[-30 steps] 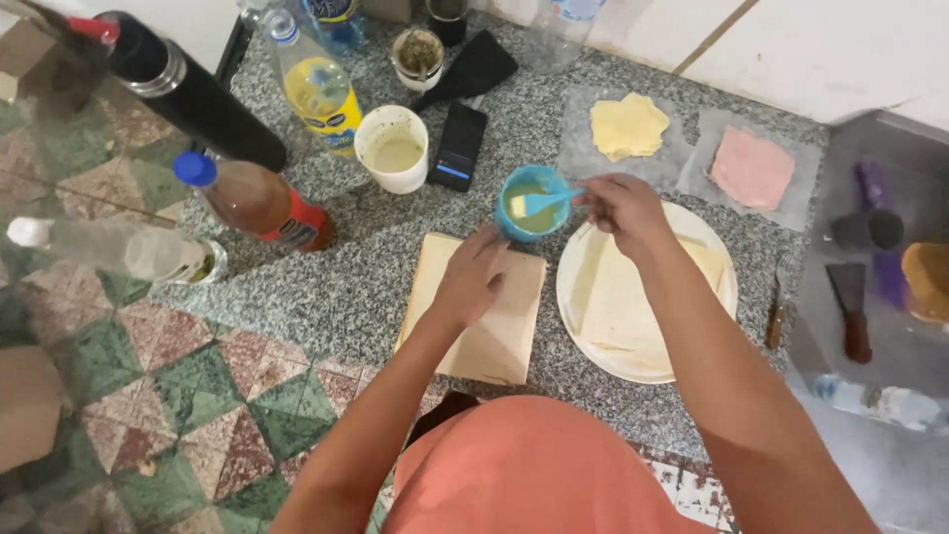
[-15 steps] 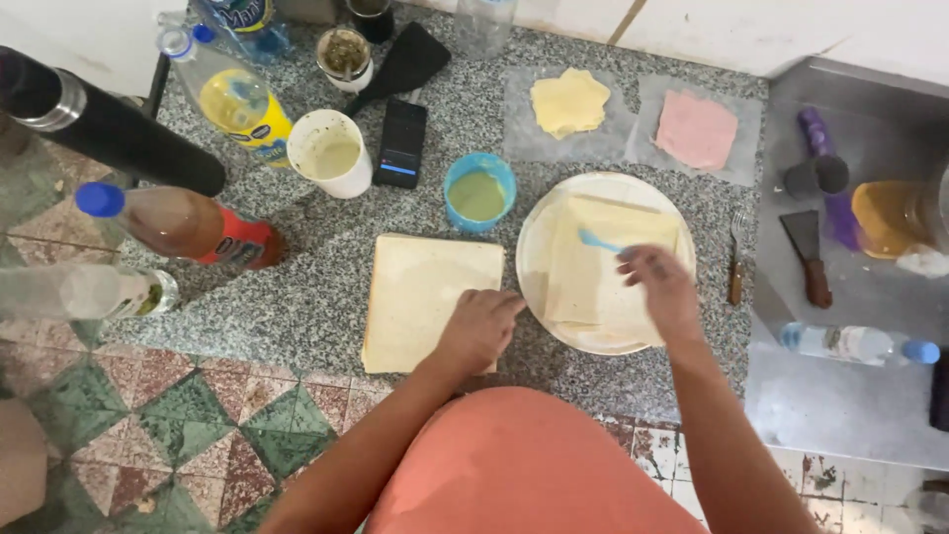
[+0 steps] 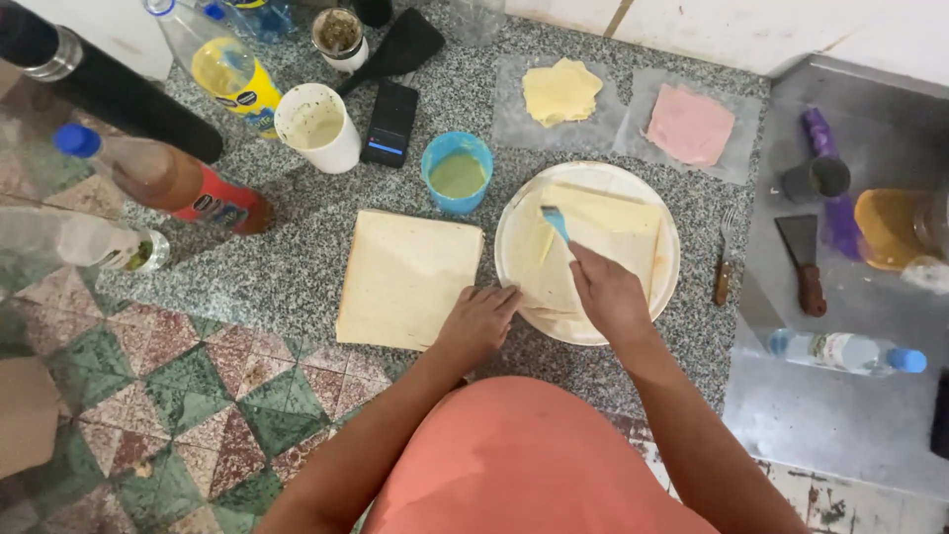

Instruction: Spreading a liquid sauce or egg wash onto slices of bread using a brush.

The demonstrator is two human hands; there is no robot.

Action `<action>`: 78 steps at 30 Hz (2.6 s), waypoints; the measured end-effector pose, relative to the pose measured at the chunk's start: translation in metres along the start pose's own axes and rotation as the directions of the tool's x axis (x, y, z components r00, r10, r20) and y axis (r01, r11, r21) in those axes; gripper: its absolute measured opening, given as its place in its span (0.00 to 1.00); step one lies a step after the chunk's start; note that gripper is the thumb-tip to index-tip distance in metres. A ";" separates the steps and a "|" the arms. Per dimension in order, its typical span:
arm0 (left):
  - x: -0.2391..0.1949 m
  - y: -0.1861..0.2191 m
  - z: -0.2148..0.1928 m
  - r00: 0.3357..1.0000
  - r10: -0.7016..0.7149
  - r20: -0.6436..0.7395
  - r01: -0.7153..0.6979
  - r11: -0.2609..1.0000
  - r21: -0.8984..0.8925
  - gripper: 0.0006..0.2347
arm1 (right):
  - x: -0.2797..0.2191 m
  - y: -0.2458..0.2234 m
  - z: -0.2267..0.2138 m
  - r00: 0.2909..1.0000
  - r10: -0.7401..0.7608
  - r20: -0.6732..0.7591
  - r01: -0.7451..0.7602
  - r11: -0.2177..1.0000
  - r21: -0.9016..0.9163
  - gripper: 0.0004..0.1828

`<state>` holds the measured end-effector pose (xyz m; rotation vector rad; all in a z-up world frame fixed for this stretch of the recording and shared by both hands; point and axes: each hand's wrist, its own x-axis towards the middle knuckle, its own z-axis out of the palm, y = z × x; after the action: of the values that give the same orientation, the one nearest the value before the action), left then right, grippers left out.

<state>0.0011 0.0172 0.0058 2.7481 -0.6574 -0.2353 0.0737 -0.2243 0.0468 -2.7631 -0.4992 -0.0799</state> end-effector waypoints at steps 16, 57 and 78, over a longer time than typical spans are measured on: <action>-0.010 0.015 0.014 0.974 -0.020 -0.224 0.026 0.999 0.022 0.22 | -0.020 -0.027 -0.078 0.841 0.279 0.464 -0.414 0.884 0.218 0.14; -0.020 0.021 0.011 0.935 0.012 -0.356 -0.011 1.000 0.005 0.20 | 0.009 0.017 0.006 0.921 -0.130 0.367 0.112 0.991 0.069 0.17; -0.024 0.027 0.011 0.895 0.065 -0.441 -0.037 0.997 0.071 0.17 | 0.041 -0.017 -0.065 0.785 0.156 0.599 -0.475 0.772 0.422 0.13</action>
<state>-0.0336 0.0027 0.0059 2.6915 -0.6122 0.4226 0.1064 -0.2173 0.1180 -2.1999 -0.1054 0.8220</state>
